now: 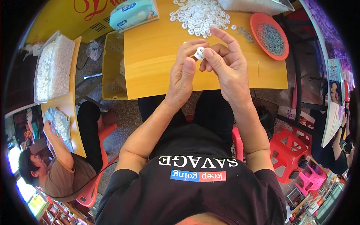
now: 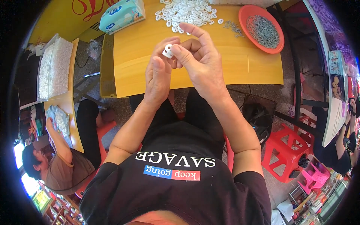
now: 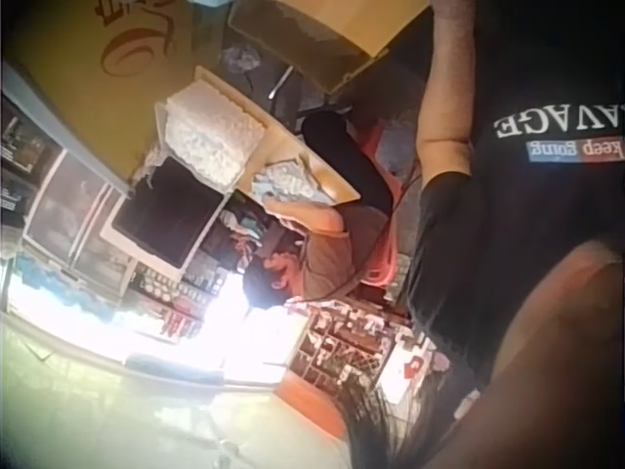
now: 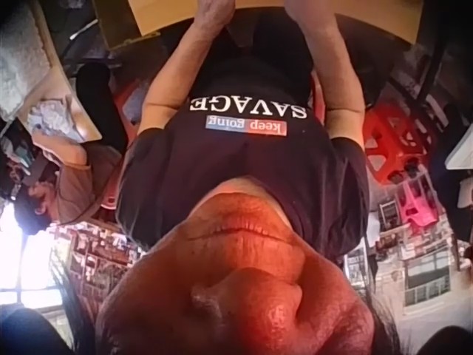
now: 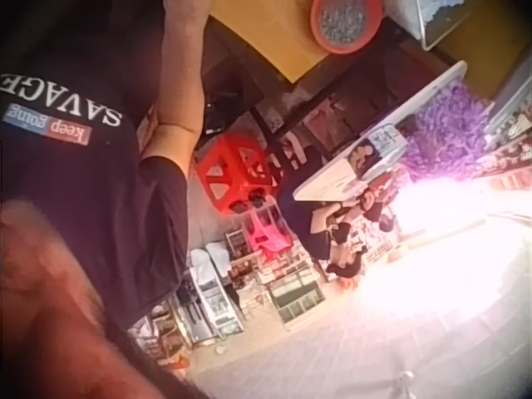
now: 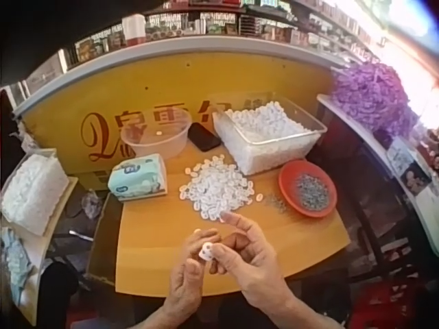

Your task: Assembling or sorting small white plastic components at a workbench.

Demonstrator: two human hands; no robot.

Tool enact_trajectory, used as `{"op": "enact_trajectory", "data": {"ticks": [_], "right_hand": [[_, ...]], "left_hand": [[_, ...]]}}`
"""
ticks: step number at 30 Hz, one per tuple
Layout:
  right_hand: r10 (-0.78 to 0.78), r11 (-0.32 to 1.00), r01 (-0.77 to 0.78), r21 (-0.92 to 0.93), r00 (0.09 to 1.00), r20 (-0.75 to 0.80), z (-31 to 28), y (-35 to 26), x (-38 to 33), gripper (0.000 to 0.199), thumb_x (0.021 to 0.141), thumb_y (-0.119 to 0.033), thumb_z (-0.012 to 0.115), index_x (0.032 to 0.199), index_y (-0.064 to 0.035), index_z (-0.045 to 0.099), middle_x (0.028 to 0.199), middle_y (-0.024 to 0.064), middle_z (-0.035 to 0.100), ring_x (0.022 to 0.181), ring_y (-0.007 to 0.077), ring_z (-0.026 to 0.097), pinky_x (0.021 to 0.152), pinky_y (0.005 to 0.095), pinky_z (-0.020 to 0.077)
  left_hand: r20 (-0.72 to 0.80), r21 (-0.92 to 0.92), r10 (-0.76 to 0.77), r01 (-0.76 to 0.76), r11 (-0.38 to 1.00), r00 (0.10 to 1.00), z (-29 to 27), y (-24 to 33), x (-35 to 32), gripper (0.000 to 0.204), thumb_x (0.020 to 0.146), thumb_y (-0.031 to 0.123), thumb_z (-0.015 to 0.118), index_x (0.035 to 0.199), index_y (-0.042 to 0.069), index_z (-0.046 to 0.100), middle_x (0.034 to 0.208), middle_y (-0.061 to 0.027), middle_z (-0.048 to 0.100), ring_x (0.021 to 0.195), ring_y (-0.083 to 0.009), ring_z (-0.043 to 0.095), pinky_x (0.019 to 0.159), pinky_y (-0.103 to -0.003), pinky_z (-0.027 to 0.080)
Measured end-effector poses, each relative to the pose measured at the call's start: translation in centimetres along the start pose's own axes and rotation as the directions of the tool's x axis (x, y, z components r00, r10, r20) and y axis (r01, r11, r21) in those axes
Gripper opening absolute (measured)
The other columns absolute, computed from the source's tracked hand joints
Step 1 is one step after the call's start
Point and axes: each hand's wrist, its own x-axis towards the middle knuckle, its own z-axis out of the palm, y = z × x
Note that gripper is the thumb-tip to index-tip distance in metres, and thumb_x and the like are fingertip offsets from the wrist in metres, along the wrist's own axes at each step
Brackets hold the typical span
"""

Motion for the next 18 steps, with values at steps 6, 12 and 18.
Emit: {"op": "enact_trajectory", "data": {"ticks": [6, 12, 18], "right_hand": [[-0.007, 0.998, 0.004, 0.065, 0.999, 0.049, 0.4, -0.2, -0.3, 0.061, 0.094, -0.006, 0.062, 0.144, 0.0024, 0.028, 0.087, 0.0061, 0.063, 0.075, 0.0077, 0.057, 0.069, 0.0212, 0.0469], [0.041, 0.985, -0.039, 0.166, 0.999, -0.010, 2.0, 0.1, -0.9, 0.066, 0.093, -0.005, 0.063, 0.148, -0.0029, 0.026, 0.091, 0.0044, 0.061, 0.075, 0.0061, 0.054, 0.068, 0.0192, 0.0452], [0.072, 0.961, -0.066, 0.269, 0.997, -0.014, 2.7, 1.1, -1.5, 0.070, 0.093, -0.004, 0.063, 0.150, -0.0089, 0.025, 0.094, 0.0028, 0.060, 0.077, 0.0059, 0.053, 0.066, 0.0187, 0.0436]], "left_hand": [[0.151, -0.159, -0.070, 0.094, 0.983, 0.986, -0.4, 0.7, 0.4, 0.056, 0.101, 0.049, 0.043, 0.129, 0.001, 0.055, 0.136, -0.0096, 0.047, 0.103, -0.0127, 0.049, 0.087, -0.026, 0.041], [0.203, -0.302, -0.108, 0.168, 0.938, 0.973, -0.5, 1.7, 0.4, 0.048, 0.100, 0.043, 0.048, 0.122, 0.001, 0.058, 0.129, -0.0111, 0.054, 0.105, -0.0161, 0.052, 0.091, -0.028, 0.042], [0.181, -0.541, -0.130, 0.209, 0.815, 0.975, -0.8, 1.4, -0.1, 0.035, 0.099, 0.032, 0.055, 0.114, 0.001, 0.061, 0.120, -0.0137, 0.057, 0.127, -0.0259, 0.045, 0.104, -0.039, 0.039]]}}
